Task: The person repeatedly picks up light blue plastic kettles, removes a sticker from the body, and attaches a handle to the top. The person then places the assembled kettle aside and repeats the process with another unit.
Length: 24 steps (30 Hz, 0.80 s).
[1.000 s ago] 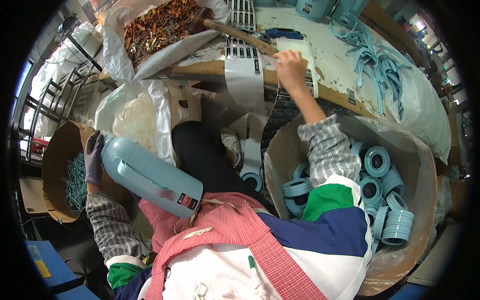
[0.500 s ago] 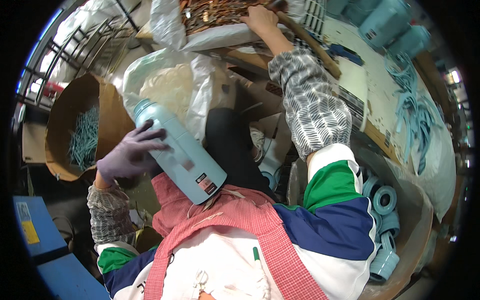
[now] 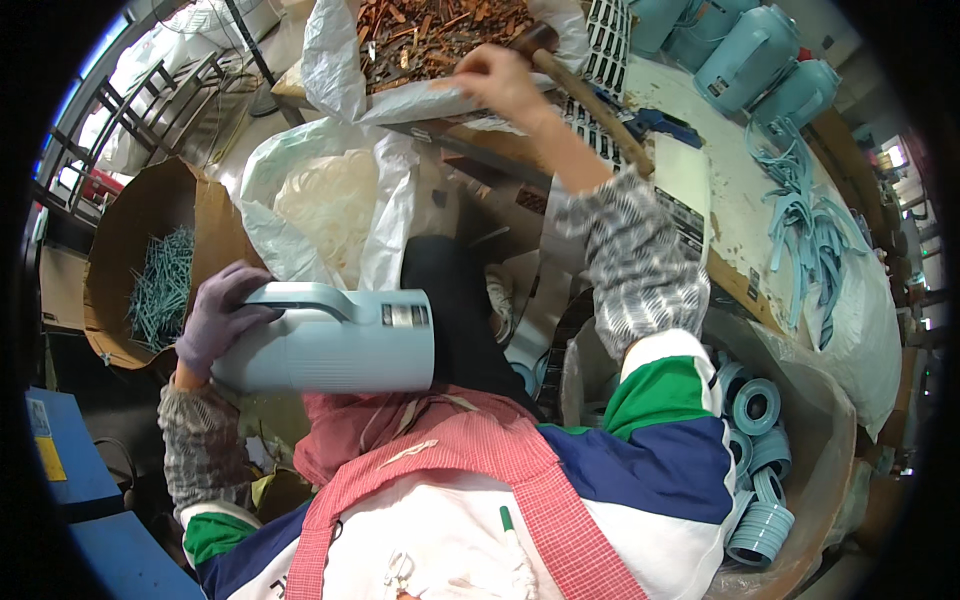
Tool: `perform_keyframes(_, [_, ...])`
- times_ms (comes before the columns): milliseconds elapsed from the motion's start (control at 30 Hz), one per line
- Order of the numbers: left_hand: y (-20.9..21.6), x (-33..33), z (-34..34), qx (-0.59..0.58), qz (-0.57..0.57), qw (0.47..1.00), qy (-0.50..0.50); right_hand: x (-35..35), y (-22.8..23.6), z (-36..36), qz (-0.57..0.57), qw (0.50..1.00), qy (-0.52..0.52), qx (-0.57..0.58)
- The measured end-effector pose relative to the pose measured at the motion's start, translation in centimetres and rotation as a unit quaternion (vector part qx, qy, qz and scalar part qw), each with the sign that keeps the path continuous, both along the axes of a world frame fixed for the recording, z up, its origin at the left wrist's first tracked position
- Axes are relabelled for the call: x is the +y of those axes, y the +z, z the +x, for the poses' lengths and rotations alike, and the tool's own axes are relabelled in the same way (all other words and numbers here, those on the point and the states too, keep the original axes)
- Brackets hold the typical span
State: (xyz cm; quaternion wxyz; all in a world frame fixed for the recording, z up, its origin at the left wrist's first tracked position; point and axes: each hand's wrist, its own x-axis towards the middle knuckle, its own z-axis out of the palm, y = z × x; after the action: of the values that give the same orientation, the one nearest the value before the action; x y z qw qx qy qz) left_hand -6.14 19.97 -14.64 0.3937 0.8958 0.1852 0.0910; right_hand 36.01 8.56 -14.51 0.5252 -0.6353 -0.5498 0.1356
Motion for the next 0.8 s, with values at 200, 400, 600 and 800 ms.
perform_keyframes(200, [-3.1,-7.1,-1.1,0.044,-0.287,0.948,0.132,-1.6,-1.3,-13.2,-0.120,0.960,0.204,0.150])
perform_keyframes(400, [-8.3,-10.5,0.0,-0.174,0.004,0.969,0.177,-2.8,-7.1,-21.1,-0.188,0.911,0.329,0.167])
perform_keyframes(600, [-8.4,-9.2,-1.6,-0.209,-0.099,0.959,0.163,-4.1,-6.0,-24.0,-0.202,0.889,0.360,0.197])
perform_keyframes(800, [-8.5,-7.7,-2.4,-0.201,-0.454,0.863,0.097,-3.4,-4.9,-24.2,-0.049,0.912,0.405,0.048])
